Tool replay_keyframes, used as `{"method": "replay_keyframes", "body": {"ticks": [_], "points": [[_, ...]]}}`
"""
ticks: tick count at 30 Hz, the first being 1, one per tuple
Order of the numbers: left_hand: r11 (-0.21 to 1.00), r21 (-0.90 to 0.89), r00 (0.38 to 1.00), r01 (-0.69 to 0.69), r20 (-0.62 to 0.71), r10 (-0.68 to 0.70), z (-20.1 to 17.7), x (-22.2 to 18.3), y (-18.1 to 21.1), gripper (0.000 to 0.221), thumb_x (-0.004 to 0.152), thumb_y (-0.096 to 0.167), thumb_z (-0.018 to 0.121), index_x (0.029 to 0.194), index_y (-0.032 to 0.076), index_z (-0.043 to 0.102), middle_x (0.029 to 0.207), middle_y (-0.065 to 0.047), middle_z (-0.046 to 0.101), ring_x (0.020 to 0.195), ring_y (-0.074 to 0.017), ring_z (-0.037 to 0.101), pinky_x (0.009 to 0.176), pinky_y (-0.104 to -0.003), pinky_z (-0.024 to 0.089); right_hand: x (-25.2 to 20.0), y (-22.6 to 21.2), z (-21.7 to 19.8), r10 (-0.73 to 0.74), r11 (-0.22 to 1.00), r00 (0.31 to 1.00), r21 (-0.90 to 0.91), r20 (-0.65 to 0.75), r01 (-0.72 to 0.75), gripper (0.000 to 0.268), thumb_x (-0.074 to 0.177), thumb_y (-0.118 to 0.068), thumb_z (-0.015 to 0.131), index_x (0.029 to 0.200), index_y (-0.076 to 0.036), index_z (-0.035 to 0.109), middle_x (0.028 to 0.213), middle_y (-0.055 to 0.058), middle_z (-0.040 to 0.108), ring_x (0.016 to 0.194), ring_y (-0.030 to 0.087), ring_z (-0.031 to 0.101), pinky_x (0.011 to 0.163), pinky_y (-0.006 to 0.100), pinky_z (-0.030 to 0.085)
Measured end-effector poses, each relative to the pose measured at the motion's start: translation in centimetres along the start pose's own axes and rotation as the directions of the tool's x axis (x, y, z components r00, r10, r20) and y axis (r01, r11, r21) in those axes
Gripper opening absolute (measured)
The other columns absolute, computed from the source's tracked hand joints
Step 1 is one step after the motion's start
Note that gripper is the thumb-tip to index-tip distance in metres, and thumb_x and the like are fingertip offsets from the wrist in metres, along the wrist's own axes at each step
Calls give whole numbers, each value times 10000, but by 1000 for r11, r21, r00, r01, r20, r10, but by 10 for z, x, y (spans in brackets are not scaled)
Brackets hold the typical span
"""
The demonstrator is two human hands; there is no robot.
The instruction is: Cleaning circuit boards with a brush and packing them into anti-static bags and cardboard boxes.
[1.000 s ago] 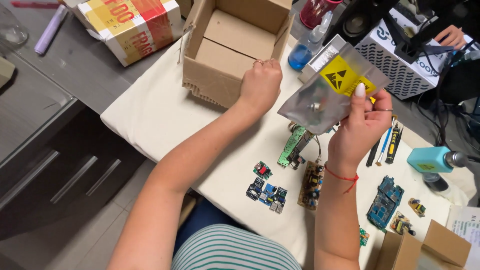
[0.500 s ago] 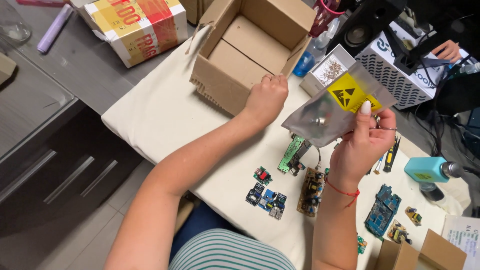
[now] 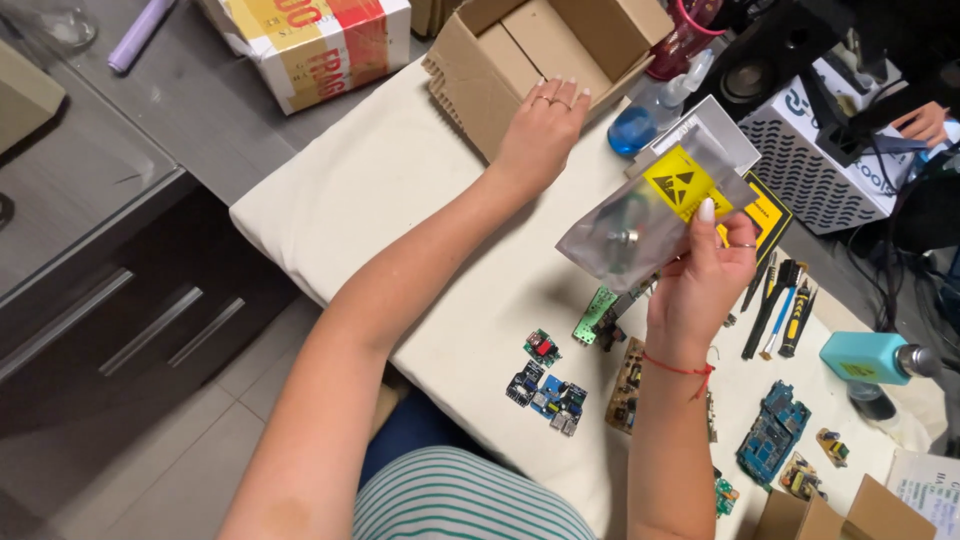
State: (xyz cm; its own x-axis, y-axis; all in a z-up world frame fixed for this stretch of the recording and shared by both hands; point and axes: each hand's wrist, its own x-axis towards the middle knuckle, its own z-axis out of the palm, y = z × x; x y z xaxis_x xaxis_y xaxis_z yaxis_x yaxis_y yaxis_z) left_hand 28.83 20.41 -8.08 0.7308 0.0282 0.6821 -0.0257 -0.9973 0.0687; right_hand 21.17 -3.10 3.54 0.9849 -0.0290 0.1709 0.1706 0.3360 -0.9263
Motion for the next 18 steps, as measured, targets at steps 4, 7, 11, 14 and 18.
{"method": "replay_keyframes", "body": {"ticks": [4,7,11,14,18], "points": [[964,-266,990,9,-134,-47,-93,-55,-41,260,981,30,643,1234,-19,675,1342,-219,635,1273,-370,594,1112,-443,487,1,38,18,98,988,985,102,144,-113,177,1013,-104,714,1004,-167,549,738,-71,568,645,13,569,608,189,530],[819,-540,936,193,-148,-319,-140,-116,-73,218,967,30,674,1162,111,730,1123,-63,723,1103,-280,704,980,-386,544,-21,49,77,255,967,922,-77,290,-243,193,990,-168,734,1106,-113,590,902,22,746,822,136,770,727,283,671],[483,-681,744,550,138,-653,-191,-179,-95,125,1019,190,715,1131,164,764,969,-39,741,913,-214,765,767,-290,634,-40,101,131,376,927,788,-177,487,-332,150,971,-135,750,1064,-127,632,772,-44,683,709,63,715,644,191,622],[-131,-764,462,631,506,-728,-222,-208,-110,366,1076,343,537,1212,46,703,1021,-212,758,883,-255,788,717,-315,685,-51,141,162,529,848,528,-391,664,-358,215,948,-172,778,1128,-111,677,843,27,748,752,97,747,702,248,641],[-147,-691,371,708,541,-755,-242,-223,-130,332,991,331,695,1100,21,738,934,-188,770,792,-217,794,667,-281,691,-82,130,213,553,833,411,-484,725,-268,177,924,-149,771,1066,-66,703,767,28,738,670,60,711,649,206,612]]}}
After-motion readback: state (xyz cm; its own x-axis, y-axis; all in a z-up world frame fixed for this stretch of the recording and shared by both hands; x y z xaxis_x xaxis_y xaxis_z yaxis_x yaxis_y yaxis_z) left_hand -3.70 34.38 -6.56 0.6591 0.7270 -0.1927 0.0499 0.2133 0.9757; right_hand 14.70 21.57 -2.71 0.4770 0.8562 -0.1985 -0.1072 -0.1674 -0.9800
